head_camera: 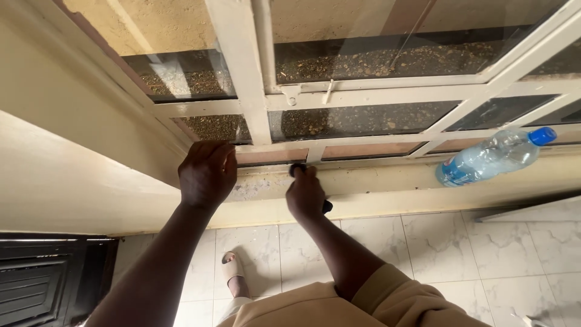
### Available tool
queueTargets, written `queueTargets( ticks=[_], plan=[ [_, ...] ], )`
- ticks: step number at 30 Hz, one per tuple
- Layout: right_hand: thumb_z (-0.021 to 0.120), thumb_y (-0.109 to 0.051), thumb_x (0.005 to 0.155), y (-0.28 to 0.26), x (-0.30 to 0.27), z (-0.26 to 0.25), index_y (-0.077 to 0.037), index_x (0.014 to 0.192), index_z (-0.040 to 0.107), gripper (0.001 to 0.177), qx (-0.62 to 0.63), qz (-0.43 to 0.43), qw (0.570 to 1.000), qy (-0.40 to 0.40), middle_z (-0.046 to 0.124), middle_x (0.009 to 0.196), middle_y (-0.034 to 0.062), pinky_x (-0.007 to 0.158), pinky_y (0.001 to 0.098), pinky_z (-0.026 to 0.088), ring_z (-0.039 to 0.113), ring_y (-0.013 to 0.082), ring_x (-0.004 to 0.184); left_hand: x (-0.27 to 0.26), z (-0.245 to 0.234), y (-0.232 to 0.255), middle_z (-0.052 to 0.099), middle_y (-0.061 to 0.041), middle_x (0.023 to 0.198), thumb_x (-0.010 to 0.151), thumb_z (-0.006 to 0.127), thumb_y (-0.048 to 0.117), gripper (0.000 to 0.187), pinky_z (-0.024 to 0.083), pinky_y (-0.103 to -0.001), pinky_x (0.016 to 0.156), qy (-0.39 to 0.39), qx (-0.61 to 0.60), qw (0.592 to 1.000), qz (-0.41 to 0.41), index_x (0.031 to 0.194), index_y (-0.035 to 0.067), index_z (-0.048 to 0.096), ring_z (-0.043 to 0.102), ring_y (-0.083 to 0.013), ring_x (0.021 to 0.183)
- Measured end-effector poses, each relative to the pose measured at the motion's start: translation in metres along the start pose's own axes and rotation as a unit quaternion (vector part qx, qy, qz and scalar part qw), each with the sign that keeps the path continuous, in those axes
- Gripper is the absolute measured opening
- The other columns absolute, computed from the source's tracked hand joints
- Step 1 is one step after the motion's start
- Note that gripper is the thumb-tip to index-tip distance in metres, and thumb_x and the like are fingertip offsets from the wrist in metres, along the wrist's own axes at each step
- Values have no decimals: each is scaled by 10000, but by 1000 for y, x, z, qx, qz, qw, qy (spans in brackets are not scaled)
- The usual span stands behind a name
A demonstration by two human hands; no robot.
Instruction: The person pours liquid from a plastic bottle onto a cloth and wipes the lower panes and frame of a white-framed window. The person repeatedly applies liquid and wipes the same area, then briefly walks away to place a padlock on a table before returning to continue wiping.
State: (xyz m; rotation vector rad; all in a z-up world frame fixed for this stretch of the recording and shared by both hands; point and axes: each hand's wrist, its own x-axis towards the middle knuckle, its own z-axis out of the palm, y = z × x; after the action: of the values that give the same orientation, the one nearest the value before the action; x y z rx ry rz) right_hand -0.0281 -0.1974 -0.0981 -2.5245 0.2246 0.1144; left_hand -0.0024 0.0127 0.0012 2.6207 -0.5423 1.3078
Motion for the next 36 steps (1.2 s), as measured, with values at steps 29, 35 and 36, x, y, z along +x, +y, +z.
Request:
queueTargets(
  ticks=[29, 35, 36],
  plan=[
    [477, -54, 959, 10, 0, -6, -248, 1413, 540, 498, -119, -24, 990, -78, 499, 1205, 180, 829, 610, 605, 727, 442, 1010, -1, 16, -8, 685, 43, 716, 751, 796, 214, 82, 556, -242, 682, 25, 18, 999, -9, 741, 255, 726, 713, -172, 717],
    [491, -53, 946, -7, 2, 9, -267, 1396, 551, 502, -102, -62, 989, -93, 500, 1206, 175, 826, 601, 604, 728, 447, 994, 2, 10, -14, 675, 20, 722, 754, 800, 186, 96, 569, -268, 703, 20, -15, 999, 23, 754, 224, 711, 714, -195, 725],
    [479, -57, 952, -6, -2, 5, -294, 1397, 560, 511, -86, -58, 990, -96, 506, 1213, 186, 825, 617, 598, 726, 463, 995, 1, 8, -14, 679, 14, 716, 752, 803, 180, 89, 572, -271, 685, 11, -19, 1000, 21, 761, 211, 720, 717, -196, 718]
  ],
)
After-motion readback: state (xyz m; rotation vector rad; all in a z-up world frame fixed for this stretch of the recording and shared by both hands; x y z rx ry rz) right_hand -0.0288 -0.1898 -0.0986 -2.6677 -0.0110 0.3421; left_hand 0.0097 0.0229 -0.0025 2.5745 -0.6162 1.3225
